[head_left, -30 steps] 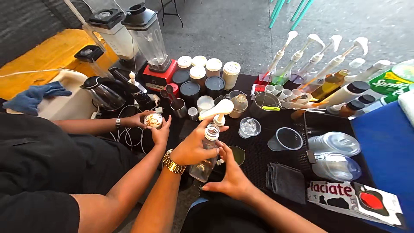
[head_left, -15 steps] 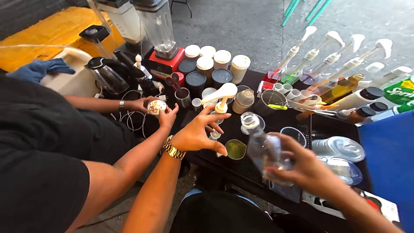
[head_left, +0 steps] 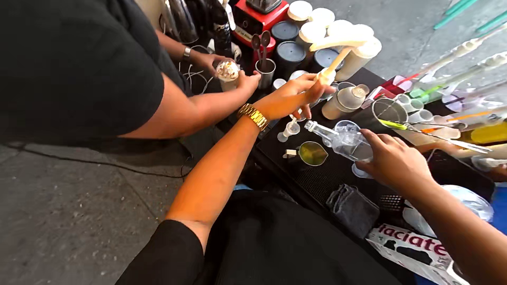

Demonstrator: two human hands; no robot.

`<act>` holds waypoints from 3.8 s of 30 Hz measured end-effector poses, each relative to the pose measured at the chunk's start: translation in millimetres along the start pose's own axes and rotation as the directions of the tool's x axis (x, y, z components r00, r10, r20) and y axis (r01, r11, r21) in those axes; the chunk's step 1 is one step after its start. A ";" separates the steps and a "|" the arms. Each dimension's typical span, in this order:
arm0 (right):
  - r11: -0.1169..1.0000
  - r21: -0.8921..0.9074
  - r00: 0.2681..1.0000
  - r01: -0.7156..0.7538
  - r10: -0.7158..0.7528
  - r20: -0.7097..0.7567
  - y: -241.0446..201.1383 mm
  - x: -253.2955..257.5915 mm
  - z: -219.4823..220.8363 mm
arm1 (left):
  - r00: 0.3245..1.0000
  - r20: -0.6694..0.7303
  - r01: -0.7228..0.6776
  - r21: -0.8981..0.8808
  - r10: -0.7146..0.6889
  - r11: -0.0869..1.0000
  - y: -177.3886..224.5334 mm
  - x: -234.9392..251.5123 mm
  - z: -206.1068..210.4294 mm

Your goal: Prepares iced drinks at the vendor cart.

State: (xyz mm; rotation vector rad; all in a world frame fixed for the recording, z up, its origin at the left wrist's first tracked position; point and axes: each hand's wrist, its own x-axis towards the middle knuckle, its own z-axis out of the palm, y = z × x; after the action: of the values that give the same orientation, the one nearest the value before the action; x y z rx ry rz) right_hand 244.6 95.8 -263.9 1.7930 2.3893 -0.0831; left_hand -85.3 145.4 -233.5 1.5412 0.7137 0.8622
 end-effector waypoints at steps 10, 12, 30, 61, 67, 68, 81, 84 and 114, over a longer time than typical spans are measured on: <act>0.983 -0.150 0.993 0.103 -0.095 0.064 -12.6 25.4 -9.4 | 0.998 -0.064 -0.019 -0.026 0.018 0.999 -9.2 -4.9 13.2; 0.975 -0.187 0.992 0.117 -0.105 0.072 -13.0 29.1 -12.0 | 0.997 -0.065 -0.038 -0.031 0.035 0.999 -11.3 -4.0 14.1; 0.944 -0.270 0.980 0.191 -0.165 0.114 -2.6 49.2 -16.4 | 0.998 0.012 0.066 -0.134 -0.065 0.989 -6.2 -3.6 12.5; 0.925 -0.360 0.963 0.122 -0.022 0.270 -60.3 46.8 -61.6 | 0.988 0.107 0.131 -0.210 -0.111 0.969 -24.8 -2.1 -3.3; 0.923 -0.361 0.966 0.131 -0.037 0.257 -61.8 46.9 -63.9 | 0.991 0.099 0.110 -0.207 -0.091 0.972 -26.5 0.1 -4.0; 0.924 -0.359 0.966 0.131 -0.038 0.257 -62.8 46.7 -64.7 | 0.992 0.095 0.103 -0.208 -0.084 0.973 -23.5 -4.7 -5.2; 0.928 -0.353 0.960 0.120 -0.017 0.281 -74.5 46.4 -70.0 | 0.992 0.081 0.109 -0.214 -0.093 0.971 -27.0 -4.5 -7.0; 0.936 -0.328 0.962 0.125 -0.034 0.271 -68.2 45.7 -64.4 | 0.992 0.081 0.111 -0.217 -0.096 0.970 -29.3 -2.4 -4.7; 0.986 -0.143 0.982 0.086 -0.060 0.177 -24.0 39.0 -35.5 | 0.996 0.057 0.085 -0.179 -0.076 0.980 -21.8 -8.1 2.5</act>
State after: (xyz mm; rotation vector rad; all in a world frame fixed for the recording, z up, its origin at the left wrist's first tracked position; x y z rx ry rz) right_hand 207.8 130.9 -236.1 1.5647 2.2752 -0.0623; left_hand -87.0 140.5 -256.2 1.3581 0.6392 0.8034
